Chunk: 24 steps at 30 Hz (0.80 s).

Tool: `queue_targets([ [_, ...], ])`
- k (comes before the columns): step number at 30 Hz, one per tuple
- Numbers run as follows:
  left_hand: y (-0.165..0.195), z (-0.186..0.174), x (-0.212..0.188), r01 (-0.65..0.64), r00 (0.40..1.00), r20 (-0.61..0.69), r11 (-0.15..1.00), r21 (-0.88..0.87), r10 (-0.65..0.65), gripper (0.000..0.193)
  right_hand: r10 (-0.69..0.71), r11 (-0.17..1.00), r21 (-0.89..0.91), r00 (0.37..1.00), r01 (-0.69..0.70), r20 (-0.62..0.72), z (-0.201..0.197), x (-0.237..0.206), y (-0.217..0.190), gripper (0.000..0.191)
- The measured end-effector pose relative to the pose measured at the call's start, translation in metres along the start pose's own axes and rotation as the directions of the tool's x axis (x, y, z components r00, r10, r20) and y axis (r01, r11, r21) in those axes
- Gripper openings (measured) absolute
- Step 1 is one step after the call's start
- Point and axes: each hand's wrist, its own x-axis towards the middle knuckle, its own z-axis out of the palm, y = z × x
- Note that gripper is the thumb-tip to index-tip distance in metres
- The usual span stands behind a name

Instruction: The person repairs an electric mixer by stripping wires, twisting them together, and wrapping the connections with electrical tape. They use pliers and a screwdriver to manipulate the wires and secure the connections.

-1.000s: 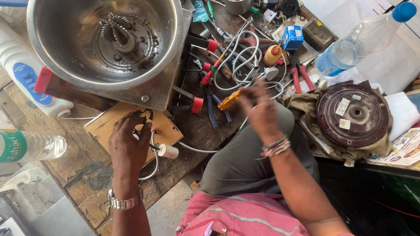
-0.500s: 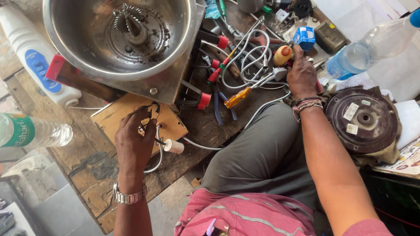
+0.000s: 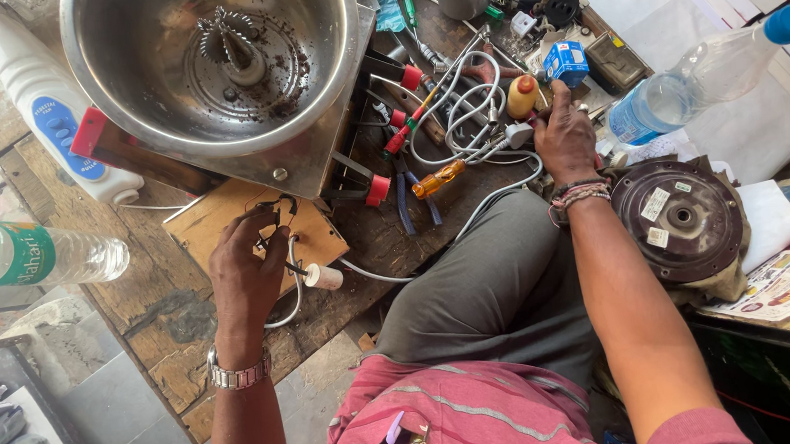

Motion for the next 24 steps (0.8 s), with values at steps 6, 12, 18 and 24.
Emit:
queue_targets([
  [6,-0.008,-0.007,0.007,-0.012,1.000,-0.004,1.000,-0.026,0.011,0.023,-0.037,0.994,-0.105,0.999,0.039,0.025,0.002,0.001,-0.013,0.062],
  [12,-0.018,-0.026,0.007,-0.011,1.000,-0.018,0.996,-0.086,0.010,0.021,-0.038,0.985,-0.165,0.999,0.042,0.028,-0.011,0.006,-0.043,0.056],
  [18,-0.029,-0.036,0.008,-0.020,1.000,-0.007,0.997,-0.081,0.019,0.021,-0.022,0.986,-0.162,0.988,0.047,0.150,-0.031,0.002,-0.057,0.067],
  [24,-0.025,-0.044,0.011,-0.043,0.999,-0.008,0.995,-0.094,0.043,0.022,-0.074,0.982,-0.160,0.988,0.096,0.139,-0.026,-0.002,-0.060,0.080],
])
